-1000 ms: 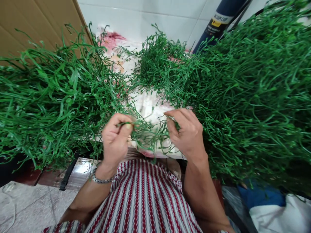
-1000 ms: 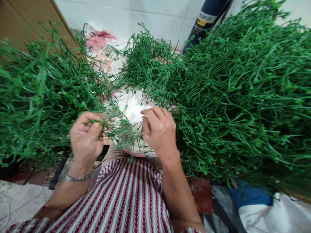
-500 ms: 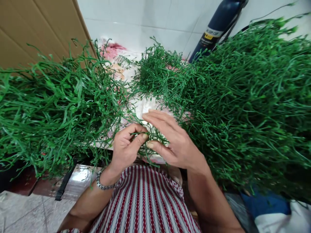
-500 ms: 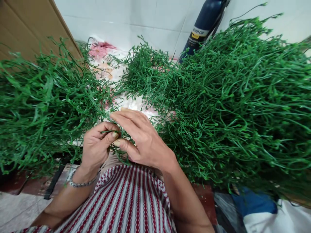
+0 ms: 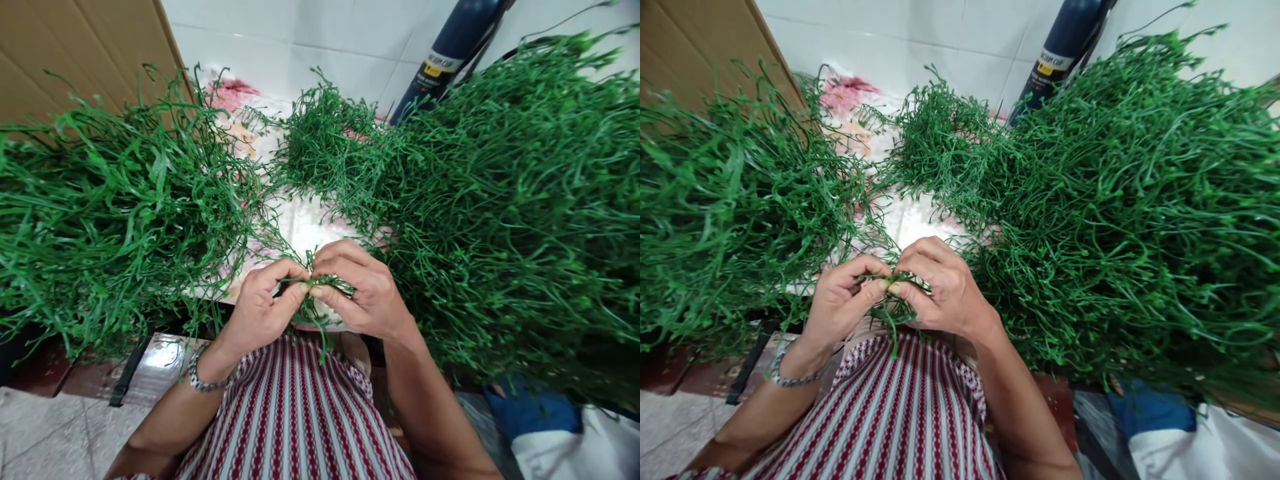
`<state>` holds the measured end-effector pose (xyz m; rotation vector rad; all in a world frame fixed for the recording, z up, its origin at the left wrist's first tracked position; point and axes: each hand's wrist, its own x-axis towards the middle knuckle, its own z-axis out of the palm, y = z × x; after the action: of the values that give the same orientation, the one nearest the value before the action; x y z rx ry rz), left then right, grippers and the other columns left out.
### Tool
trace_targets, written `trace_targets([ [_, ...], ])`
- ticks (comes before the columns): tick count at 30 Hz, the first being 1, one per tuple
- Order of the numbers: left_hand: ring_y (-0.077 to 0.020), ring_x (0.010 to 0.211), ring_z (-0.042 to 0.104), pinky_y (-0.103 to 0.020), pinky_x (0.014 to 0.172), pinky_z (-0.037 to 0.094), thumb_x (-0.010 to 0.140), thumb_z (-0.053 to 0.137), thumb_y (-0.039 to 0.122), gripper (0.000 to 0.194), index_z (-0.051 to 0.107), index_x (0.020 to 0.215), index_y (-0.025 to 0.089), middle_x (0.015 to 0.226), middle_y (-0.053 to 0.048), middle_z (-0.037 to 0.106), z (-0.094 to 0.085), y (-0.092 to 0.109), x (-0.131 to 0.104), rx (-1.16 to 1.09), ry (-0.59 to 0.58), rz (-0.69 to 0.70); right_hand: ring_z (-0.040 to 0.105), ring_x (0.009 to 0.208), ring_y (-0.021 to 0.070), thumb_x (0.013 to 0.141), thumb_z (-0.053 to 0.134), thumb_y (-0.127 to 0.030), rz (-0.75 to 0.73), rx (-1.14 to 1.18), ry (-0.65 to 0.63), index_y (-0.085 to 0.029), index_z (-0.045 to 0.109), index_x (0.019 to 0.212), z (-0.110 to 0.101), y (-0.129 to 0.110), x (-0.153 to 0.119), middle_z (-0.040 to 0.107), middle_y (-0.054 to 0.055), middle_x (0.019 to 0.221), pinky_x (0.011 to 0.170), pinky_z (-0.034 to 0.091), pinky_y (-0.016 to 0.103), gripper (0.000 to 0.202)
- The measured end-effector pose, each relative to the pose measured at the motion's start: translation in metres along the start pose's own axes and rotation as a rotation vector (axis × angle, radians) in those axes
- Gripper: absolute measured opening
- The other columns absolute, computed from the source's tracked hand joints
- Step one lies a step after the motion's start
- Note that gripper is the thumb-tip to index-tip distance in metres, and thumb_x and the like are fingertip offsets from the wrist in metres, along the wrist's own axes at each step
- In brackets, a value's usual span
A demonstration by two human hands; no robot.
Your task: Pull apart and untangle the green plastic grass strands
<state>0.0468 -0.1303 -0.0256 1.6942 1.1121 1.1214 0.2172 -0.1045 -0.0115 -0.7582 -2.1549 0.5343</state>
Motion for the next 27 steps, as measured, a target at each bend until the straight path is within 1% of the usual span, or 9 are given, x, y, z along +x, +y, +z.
trace_targets([
  [3, -0.0096, 0.061, 0.049, -0.019, 0.058, 0.038, 0.08, 0.05, 0.016, 0.009, 0.056, 0.074, 0.015, 0.063, 0.002, 0.055, -0.003, 0.001, 0.005, 0.046, -0.089, 0.027, 0.054, 0.075, 0.0145, 0.084, 0.054, -0.027, 0.01, -0.047, -0.055, -0.014, 0.056, 0.081, -0.002, -0.003, -0.002, 0.058, 0.005, 0.076, 0.07, 0.045, 0.028, 0.013],
  [6, -0.0104, 0.066, 0.05, -0.021, 0.063, 0.039, 0.08, 0.049, 0.015, 0.008, 0.055, 0.074, 0.015, 0.067, 0.001, 0.056, -0.002, 0.001, 0.007, 0.045, -0.077, 0.053, 0.05, 0.067, 0.0116, 0.086, 0.049, -0.024, 0.047, -0.059, -0.091, -0.014, 0.053, 0.082, -0.004, -0.005, -0.005, 0.053, 0.003, 0.071, 0.062, 0.041, 0.024, 0.012],
  [9, -0.011, 0.07, 0.05, -0.021, 0.066, 0.039, 0.081, 0.048, 0.015, 0.009, 0.054, 0.075, 0.015, 0.071, 0.0, 0.055, 0.0, -0.001, 0.006, -0.002, -0.077, 0.044, 0.048, 0.069, 0.0112, 0.086, 0.049, -0.021, 0.07, -0.022, -0.105, -0.013, 0.052, 0.082, -0.004, -0.005, -0.008, 0.052, 0.003, 0.074, 0.062, 0.04, 0.023, 0.009],
  [13, -0.0099, 0.067, 0.049, -0.02, 0.063, 0.037, 0.083, 0.046, 0.014, 0.009, 0.053, 0.077, 0.016, 0.069, 0.001, 0.053, 0.005, -0.001, 0.006, -0.009, -0.085, -0.026, 0.046, 0.062, 0.008, 0.087, 0.048, -0.021, 0.158, 0.047, -0.107, -0.013, 0.052, 0.086, -0.002, -0.004, -0.011, 0.051, 0.0, 0.07, 0.059, 0.037, 0.02, 0.009],
  [17, -0.0094, 0.063, 0.046, -0.019, 0.059, 0.036, 0.081, 0.043, 0.012, 0.011, 0.049, 0.073, 0.016, 0.064, 0.002, 0.049, 0.009, -0.001, 0.009, -0.008, -0.051, -0.037, 0.043, 0.058, 0.0073, 0.086, 0.05, -0.026, 0.255, 0.036, -0.14, -0.014, 0.052, 0.085, -0.002, -0.003, -0.013, 0.048, -0.003, 0.064, 0.055, 0.033, 0.02, 0.012],
  [19, -0.0095, 0.062, 0.045, -0.02, 0.059, 0.036, 0.08, 0.044, 0.013, 0.009, 0.048, 0.072, 0.016, 0.064, 0.003, 0.047, 0.01, 0.0, 0.01, -0.014, -0.068, -0.037, 0.044, 0.059, 0.0077, 0.087, 0.048, -0.027, 0.259, 0.051, -0.186, -0.015, 0.052, 0.087, -0.005, -0.003, -0.014, 0.049, -0.003, 0.066, 0.056, 0.034, 0.02, 0.013],
  [22, -0.0099, 0.062, 0.045, -0.021, 0.06, 0.035, 0.077, 0.049, 0.017, 0.006, 0.049, 0.072, 0.015, 0.064, 0.003, 0.048, 0.01, -0.002, 0.013, 0.003, -0.115, -0.055, 0.046, 0.066, 0.0096, 0.089, 0.04, -0.026, 0.221, 0.069, -0.251, -0.015, 0.05, 0.092, -0.01, -0.002, -0.014, 0.052, 0.001, 0.075, 0.06, 0.036, 0.021, 0.015],
  [24, -0.0104, 0.063, 0.047, -0.021, 0.062, 0.036, 0.079, 0.05, 0.019, 0.007, 0.052, 0.074, 0.015, 0.066, 0.002, 0.051, 0.011, -0.004, 0.014, 0.019, -0.141, -0.08, 0.046, 0.068, 0.0112, 0.09, 0.038, -0.025, 0.211, 0.004, -0.287, -0.015, 0.05, 0.09, -0.014, -0.002, -0.014, 0.051, 0.002, 0.075, 0.061, 0.036, 0.023, 0.015],
  [27, -0.0111, 0.066, 0.049, -0.022, 0.063, 0.036, 0.082, 0.046, 0.02, 0.013, 0.055, 0.074, 0.015, 0.067, 0.0, 0.054, 0.016, -0.008, 0.013, 0.035, -0.165, -0.106, 0.045, 0.067, 0.0125, 0.09, 0.037, -0.024, 0.246, -0.169, -0.369, -0.016, 0.047, 0.083, -0.016, -0.005, -0.014, 0.05, 0.003, 0.075, 0.061, 0.034, 0.025, 0.015],
])
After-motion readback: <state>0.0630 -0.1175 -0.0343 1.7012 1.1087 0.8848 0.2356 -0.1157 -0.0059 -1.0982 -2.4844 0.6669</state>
